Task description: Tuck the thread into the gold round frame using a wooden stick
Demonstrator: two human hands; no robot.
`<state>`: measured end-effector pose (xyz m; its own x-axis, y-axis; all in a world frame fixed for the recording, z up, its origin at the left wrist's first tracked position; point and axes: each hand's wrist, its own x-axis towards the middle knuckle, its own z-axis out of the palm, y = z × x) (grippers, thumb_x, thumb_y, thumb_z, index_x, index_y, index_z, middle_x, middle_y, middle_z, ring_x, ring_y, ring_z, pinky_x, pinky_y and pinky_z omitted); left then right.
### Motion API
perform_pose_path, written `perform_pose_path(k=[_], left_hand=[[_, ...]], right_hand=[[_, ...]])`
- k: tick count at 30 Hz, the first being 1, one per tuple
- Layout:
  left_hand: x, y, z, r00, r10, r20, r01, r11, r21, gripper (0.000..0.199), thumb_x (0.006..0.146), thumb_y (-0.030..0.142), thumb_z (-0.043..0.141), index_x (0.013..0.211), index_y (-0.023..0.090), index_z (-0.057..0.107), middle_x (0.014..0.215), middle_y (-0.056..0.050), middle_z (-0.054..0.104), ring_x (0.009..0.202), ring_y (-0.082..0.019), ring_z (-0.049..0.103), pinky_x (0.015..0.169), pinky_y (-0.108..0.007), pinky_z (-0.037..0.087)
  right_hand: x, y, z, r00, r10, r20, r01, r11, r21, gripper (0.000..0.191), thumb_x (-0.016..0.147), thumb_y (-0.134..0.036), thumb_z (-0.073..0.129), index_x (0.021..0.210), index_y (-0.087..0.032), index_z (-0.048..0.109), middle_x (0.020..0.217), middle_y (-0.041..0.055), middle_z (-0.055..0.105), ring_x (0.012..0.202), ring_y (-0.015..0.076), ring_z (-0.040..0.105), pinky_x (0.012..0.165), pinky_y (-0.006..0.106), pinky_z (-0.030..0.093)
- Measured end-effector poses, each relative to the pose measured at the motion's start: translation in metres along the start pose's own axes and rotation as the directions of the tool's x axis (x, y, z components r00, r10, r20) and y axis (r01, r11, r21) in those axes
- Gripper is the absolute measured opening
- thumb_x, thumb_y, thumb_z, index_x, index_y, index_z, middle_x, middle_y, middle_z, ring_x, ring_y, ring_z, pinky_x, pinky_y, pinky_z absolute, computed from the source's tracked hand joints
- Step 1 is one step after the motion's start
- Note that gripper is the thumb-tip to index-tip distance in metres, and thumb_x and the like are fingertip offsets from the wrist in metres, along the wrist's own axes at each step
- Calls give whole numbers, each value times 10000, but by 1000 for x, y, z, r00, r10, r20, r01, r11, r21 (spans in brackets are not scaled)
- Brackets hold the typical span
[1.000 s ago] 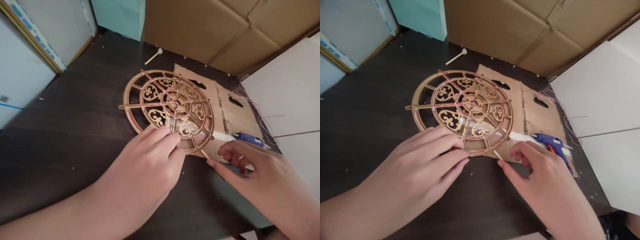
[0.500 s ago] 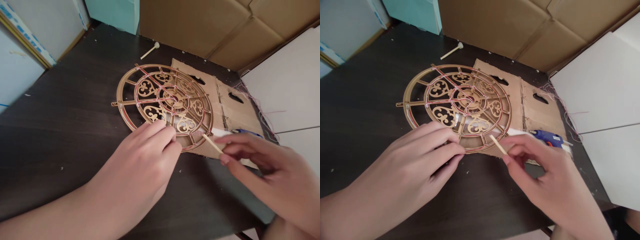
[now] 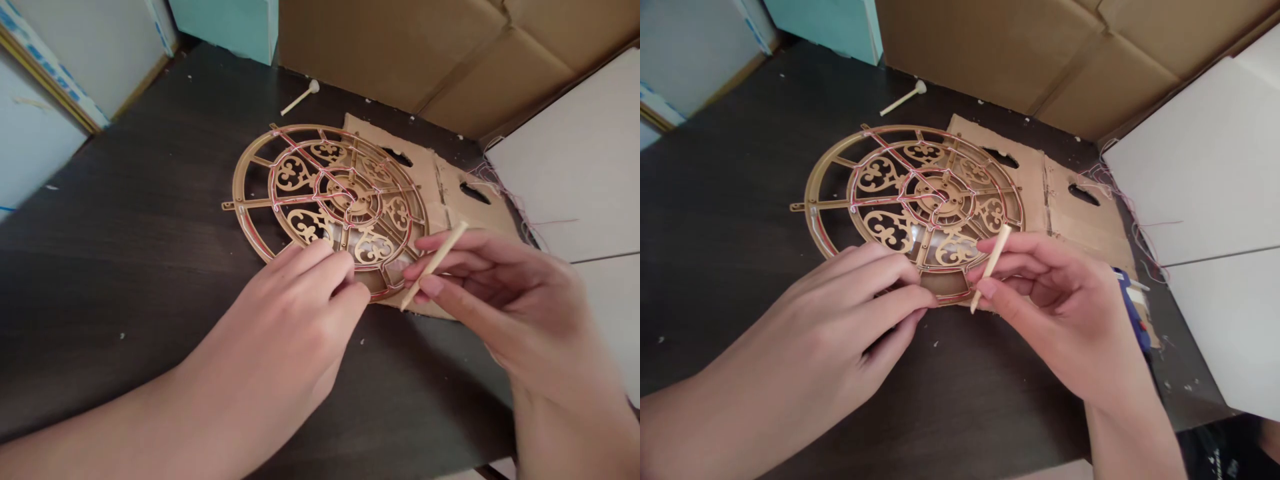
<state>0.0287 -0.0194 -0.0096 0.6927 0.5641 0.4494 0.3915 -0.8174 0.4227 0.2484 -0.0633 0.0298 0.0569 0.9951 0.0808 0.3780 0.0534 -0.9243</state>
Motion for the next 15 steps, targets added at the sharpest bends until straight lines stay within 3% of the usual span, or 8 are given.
perform_pose_path(k=[6, 11, 15], left_hand=[[1, 1, 1, 1000, -19, 4, 20, 1000, -15, 218, 871, -15, 554, 881, 156, 689, 898, -49, 579, 873, -226, 517, 826, -419, 483], [1, 1, 2, 999, -32, 8, 32, 999, -32, 212, 858, -23, 560, 868, 156, 674, 889, -42, 566, 869, -223, 513, 812, -408, 468], [0, 1, 2, 999, -39, 14, 39, 999, -24, 210, 849, -27, 564, 866, 156, 666, 893, -42, 561, 861, -226, 505, 801, -410, 456]], right_hand=[[-5, 6, 4, 982, -107, -158, 104, 994, -26, 190, 839, -122, 819, 877, -299, 758, 863, -23, 743, 763, 146, 747, 721, 224, 681], [-7, 5, 9, 982, -94, -161, 77, 991, -110, 149, 822, -137, 843, 847, -231, 731, 802, -13, 734, 684, 143, 734, 596, 192, 648], [-9, 1, 15, 967, -153, -202, 103, 965, -240, 173, 797, -134, 858, 817, -223, 712, 764, -44, 723, 614, 86, 698, 580, 112, 599]])
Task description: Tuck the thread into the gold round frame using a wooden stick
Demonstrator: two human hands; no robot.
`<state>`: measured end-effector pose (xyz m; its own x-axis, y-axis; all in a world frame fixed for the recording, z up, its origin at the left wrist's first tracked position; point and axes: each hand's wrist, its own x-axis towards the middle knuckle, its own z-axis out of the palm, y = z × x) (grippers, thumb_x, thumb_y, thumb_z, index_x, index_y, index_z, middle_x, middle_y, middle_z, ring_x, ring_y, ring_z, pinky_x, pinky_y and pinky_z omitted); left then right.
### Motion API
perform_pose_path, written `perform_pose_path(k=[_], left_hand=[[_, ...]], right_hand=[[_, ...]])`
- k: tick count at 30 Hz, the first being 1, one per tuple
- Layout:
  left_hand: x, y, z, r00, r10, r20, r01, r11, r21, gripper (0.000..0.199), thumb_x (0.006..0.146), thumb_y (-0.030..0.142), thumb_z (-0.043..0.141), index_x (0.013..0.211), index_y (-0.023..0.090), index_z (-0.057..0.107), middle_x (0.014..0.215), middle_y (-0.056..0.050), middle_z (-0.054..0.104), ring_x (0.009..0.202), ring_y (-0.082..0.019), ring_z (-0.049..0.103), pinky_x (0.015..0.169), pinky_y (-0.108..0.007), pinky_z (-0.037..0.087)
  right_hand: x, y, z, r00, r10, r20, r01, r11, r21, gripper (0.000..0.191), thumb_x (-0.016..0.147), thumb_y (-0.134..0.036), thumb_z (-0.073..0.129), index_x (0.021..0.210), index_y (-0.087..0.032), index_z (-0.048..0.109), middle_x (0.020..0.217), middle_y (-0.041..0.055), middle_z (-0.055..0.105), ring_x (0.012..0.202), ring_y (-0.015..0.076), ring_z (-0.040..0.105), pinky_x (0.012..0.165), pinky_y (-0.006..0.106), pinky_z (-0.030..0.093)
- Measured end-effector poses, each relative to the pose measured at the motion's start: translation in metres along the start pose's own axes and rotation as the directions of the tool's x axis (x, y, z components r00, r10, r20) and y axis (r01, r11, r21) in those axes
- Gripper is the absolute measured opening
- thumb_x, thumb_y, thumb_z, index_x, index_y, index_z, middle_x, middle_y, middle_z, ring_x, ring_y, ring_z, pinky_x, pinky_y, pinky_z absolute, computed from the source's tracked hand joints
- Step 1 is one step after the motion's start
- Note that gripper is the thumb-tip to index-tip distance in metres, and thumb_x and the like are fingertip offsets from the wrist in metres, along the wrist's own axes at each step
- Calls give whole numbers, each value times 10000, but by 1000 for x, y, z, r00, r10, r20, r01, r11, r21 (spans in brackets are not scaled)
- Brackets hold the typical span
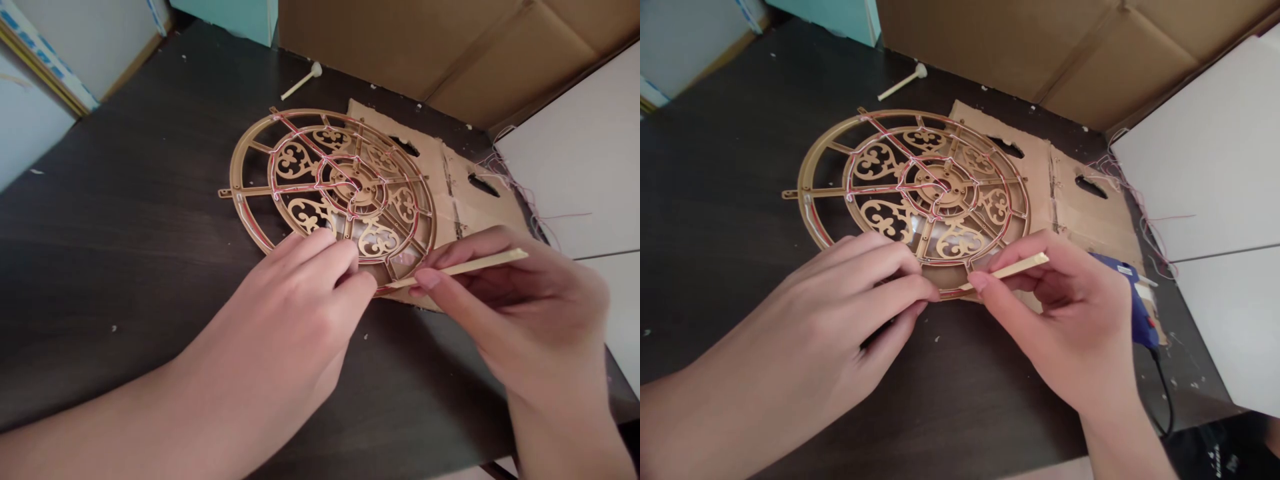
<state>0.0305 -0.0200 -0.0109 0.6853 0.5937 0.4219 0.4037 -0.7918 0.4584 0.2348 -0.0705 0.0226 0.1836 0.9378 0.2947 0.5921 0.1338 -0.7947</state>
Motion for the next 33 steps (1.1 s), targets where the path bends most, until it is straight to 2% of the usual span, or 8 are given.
perform_pose_path(k=[4, 12, 20, 33], left_hand=[[0, 0, 0, 1000, 5, 10, -5, 1000, 0, 220, 836, -39, 562, 871, 152, 666, 892, -44, 559, 867, -229, 501, 818, -418, 453], [0, 0, 0, 1000, 24, 9, -24, 1000, 19, 209, 853, -22, 571, 891, 150, 683, 914, -48, 572, 880, -230, 509, 833, -416, 454], [0, 0, 1, 1000, 30, 3, -30, 999, 40, 192, 875, 6, 572, 896, 155, 691, 921, -47, 578, 889, -230, 519, 839, -411, 462], [1, -1, 0, 999, 36, 4, -36, 999, 33, 192, 871, 12, 560, 889, 158, 683, 920, -44, 566, 884, -225, 514, 823, -405, 459]], right_hand=[[-2, -2, 2, 1000, 11, 12, -10, 998, -59, 172, 792, -158, 863, 828, -236, 714, 782, -51, 731, 627, 83, 702, 585, 95, 587], [-2, 0, 3, 998, -21, 53, 23, 999, -33, 158, 839, -126, 814, 846, -243, 708, 806, -75, 734, 680, 50, 709, 659, 47, 579], [-2, 8, 5, 996, -81, 40, 82, 996, -27, 153, 832, -133, 811, 855, -257, 724, 803, -93, 725, 661, 43, 706, 646, 28, 584], [0, 11, 5, 998, -38, 57, 35, 999, 41, 150, 836, -136, 815, 876, -241, 716, 799, -83, 727, 656, 65, 730, 640, 51, 607]])
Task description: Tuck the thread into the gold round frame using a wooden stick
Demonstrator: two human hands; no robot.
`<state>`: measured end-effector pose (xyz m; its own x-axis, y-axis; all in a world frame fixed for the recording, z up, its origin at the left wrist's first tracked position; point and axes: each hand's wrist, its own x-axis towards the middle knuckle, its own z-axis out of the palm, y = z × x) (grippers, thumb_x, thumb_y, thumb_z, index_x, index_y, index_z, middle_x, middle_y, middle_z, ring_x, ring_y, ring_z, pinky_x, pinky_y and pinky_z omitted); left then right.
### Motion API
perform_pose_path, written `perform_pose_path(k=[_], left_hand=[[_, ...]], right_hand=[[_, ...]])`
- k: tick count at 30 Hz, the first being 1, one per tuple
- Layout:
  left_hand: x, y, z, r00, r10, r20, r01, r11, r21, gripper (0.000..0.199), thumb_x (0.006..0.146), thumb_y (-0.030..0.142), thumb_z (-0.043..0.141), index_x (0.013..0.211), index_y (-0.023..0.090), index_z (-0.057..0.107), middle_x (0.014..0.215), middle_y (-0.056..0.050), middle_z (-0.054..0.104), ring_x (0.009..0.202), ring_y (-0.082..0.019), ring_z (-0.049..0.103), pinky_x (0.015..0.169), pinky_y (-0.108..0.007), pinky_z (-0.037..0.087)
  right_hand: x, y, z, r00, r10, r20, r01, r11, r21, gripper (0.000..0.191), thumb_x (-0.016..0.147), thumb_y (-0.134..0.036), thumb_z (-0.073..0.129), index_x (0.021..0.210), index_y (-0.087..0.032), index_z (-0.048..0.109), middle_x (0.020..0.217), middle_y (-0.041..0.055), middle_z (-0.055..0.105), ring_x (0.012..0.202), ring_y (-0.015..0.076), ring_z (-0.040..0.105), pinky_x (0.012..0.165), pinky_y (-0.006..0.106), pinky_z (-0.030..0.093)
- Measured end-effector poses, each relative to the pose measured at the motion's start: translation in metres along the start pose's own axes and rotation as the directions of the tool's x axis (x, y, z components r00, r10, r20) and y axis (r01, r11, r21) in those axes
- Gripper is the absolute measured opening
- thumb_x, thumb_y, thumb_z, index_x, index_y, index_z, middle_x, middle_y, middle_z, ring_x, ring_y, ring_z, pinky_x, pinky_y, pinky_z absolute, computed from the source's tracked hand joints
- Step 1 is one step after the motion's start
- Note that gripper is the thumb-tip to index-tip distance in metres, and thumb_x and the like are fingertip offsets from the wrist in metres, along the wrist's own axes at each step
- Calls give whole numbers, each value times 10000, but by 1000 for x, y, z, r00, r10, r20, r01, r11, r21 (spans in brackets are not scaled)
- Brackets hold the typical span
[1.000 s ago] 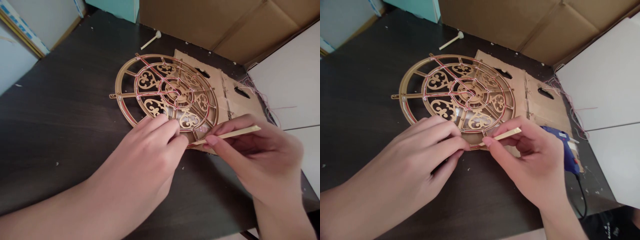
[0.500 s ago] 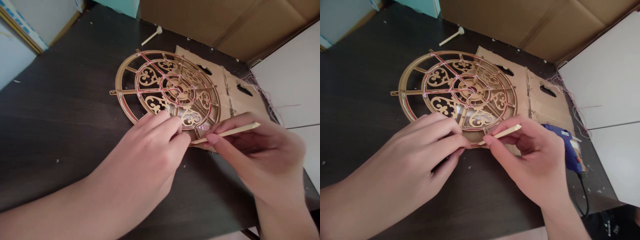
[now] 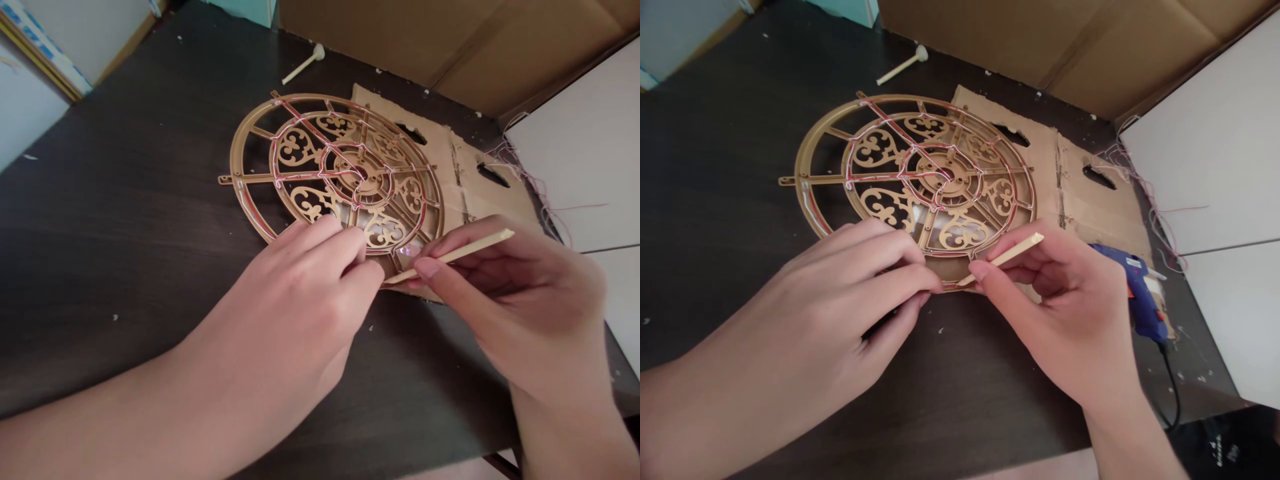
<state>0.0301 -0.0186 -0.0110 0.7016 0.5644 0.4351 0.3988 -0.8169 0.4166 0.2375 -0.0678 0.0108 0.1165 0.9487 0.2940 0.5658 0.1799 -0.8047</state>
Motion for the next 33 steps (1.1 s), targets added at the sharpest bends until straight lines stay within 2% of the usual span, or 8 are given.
perform_pose_path(k=[22, 29, 33], left_hand=[[0, 0, 2, 1000, 6, 7, -6, 1000, -2, 204, 870, 10, 560, 884, 165, 693, 906, -40, 555, 881, -223, 513, 812, -402, 459], [0, 1, 0, 1000, 8, 15, -8, 1000, 14, 230, 851, -10, 539, 875, 169, 681, 914, -43, 566, 897, -221, 521, 831, -401, 459], [0, 1, 0, 1000, -1, 19, 1, 1000, 12, 245, 866, -22, 517, 868, 166, 674, 903, -46, 563, 878, -219, 510, 803, -395, 444]], right_hand=[[-2, -1, -2, 999, -24, -24, 21, 991, -130, 121, 848, -186, 809, 862, -263, 716, 779, -72, 717, 632, 92, 711, 551, 119, 598], [-4, -5, -4, 995, -98, -11, 94, 977, -189, 125, 849, -181, 800, 866, -271, 715, 816, -58, 732, 669, 111, 714, 571, 148, 624], [-4, -7, -4, 992, -126, 20, 127, 971, -202, 131, 852, -154, 782, 860, -256, 699, 789, -62, 728, 580, 79, 673, 539, 113, 599]])
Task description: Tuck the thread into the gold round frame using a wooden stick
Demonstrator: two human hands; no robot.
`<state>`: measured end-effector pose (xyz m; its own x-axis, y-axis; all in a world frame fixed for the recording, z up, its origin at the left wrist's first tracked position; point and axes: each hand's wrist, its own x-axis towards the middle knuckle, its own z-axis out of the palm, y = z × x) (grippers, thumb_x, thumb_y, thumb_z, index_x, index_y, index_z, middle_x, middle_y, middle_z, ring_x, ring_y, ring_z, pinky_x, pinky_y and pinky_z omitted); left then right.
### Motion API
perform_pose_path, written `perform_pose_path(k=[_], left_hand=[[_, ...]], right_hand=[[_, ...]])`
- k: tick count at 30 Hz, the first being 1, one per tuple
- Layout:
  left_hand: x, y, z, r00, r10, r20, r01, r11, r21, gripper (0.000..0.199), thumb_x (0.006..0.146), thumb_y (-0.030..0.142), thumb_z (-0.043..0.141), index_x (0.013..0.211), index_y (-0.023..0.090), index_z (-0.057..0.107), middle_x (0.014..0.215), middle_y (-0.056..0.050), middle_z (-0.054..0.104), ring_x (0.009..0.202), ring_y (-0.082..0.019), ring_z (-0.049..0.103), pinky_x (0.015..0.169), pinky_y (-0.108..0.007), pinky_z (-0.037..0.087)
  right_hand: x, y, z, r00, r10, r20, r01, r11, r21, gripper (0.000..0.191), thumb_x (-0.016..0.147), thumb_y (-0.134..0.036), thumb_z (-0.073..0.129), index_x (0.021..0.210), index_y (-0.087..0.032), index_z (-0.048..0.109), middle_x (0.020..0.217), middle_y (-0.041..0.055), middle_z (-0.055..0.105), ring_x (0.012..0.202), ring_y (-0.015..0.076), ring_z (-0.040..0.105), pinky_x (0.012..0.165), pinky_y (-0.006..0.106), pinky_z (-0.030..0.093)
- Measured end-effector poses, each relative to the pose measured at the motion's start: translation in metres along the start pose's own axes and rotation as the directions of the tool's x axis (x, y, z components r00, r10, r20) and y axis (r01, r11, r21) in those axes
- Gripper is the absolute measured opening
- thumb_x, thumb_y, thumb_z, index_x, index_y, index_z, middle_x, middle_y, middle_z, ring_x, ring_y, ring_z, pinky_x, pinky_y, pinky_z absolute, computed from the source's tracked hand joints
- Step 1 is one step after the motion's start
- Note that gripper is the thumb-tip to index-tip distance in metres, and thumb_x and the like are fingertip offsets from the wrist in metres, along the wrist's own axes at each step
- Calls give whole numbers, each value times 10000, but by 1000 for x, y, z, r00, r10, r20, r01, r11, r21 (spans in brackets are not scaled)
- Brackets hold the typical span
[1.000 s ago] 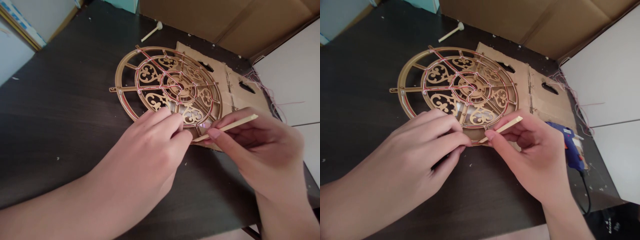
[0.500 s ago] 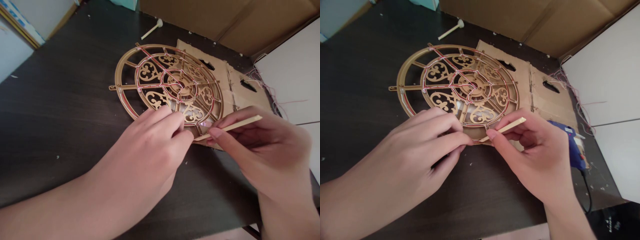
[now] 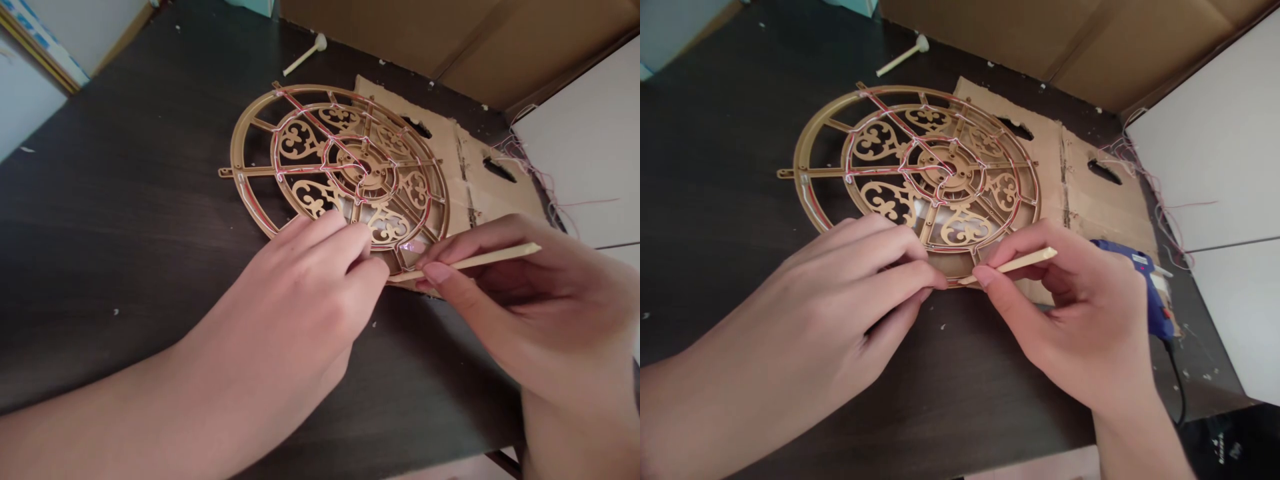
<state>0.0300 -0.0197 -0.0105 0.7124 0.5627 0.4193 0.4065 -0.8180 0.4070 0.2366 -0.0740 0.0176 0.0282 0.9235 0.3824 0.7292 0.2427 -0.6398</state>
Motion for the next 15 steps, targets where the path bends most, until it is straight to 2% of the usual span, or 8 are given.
perform_pose_path(k=[7, 15], left_hand=[[-1, 1, 0, 1000, -2, 6, 2, 1000, -10, 237, 887, -11, 520, 881, 164, 680, 907, -46, 562, 872, -222, 507, 805, -402, 440], [0, 0, 1, 1000, 11, 0, -11, 1000, -11, 239, 875, -15, 519, 876, 167, 674, 891, -43, 545, 870, -225, 500, 793, -399, 429]], right_hand=[[0, 0, 0, 1000, -8, -13, 7, 997, -72, 116, 843, -176, 787, 836, -254, 701, 785, -63, 730, 601, 69, 666, 508, 91, 549], [-2, 0, -2, 999, -28, -16, 26, 995, -93, 107, 848, -181, 790, 855, -254, 713, 810, -42, 737, 652, 99, 689, 496, 124, 556]])
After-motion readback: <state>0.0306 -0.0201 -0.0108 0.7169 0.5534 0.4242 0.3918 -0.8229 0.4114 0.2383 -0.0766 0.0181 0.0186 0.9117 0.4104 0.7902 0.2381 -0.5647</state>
